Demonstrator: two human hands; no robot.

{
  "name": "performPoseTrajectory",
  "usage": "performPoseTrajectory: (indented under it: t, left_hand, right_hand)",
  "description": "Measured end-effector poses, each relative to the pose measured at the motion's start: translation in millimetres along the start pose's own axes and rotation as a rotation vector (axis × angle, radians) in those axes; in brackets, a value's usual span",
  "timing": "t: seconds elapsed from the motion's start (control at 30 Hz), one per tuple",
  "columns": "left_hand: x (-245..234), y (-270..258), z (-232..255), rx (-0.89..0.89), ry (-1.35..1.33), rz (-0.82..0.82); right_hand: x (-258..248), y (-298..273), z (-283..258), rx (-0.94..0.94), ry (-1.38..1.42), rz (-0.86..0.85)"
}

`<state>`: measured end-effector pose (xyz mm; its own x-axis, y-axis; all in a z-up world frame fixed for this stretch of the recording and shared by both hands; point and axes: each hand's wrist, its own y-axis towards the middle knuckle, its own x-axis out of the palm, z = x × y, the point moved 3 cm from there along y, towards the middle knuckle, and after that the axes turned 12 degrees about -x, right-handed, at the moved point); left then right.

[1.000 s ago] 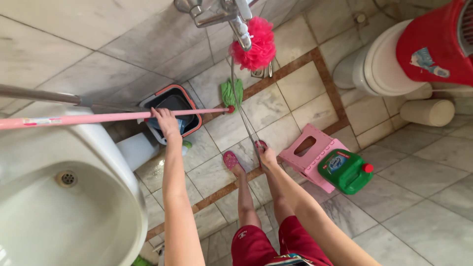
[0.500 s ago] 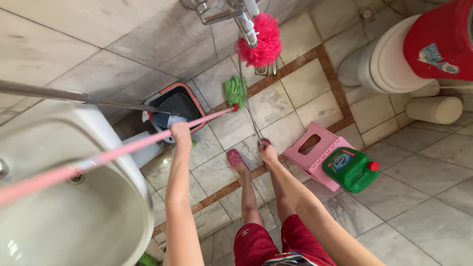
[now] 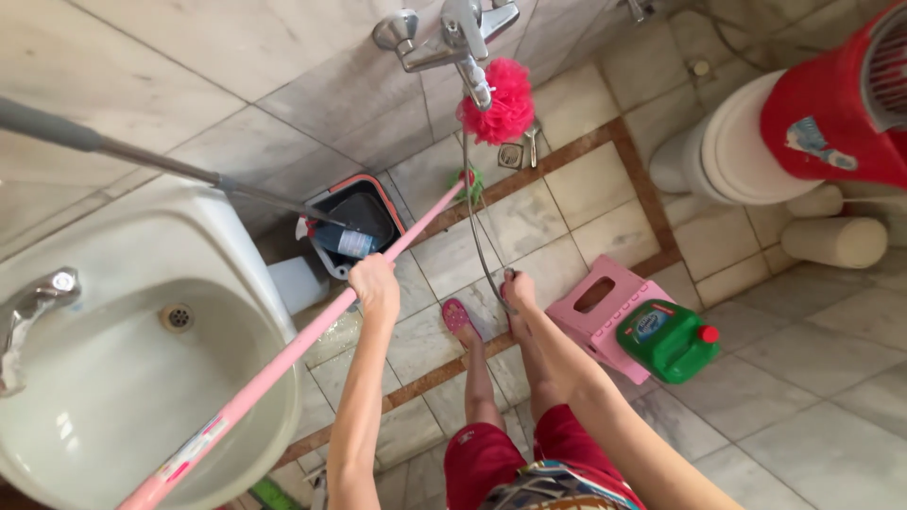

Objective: Cleaning the bathroom sink, floor, and maintaining vacuum cleaner parts.

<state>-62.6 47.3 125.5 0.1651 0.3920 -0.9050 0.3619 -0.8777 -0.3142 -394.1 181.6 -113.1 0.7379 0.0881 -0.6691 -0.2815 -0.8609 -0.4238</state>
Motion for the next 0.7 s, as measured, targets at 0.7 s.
performPoseTrajectory:
  t: [0.7]
  left_hand:
    - [209.8,-118.8,16.4,-0.482,-0.348,-0.43]
  right_hand:
    - [39.7,-5.7,25.2,-0.158,-0.274,-0.225]
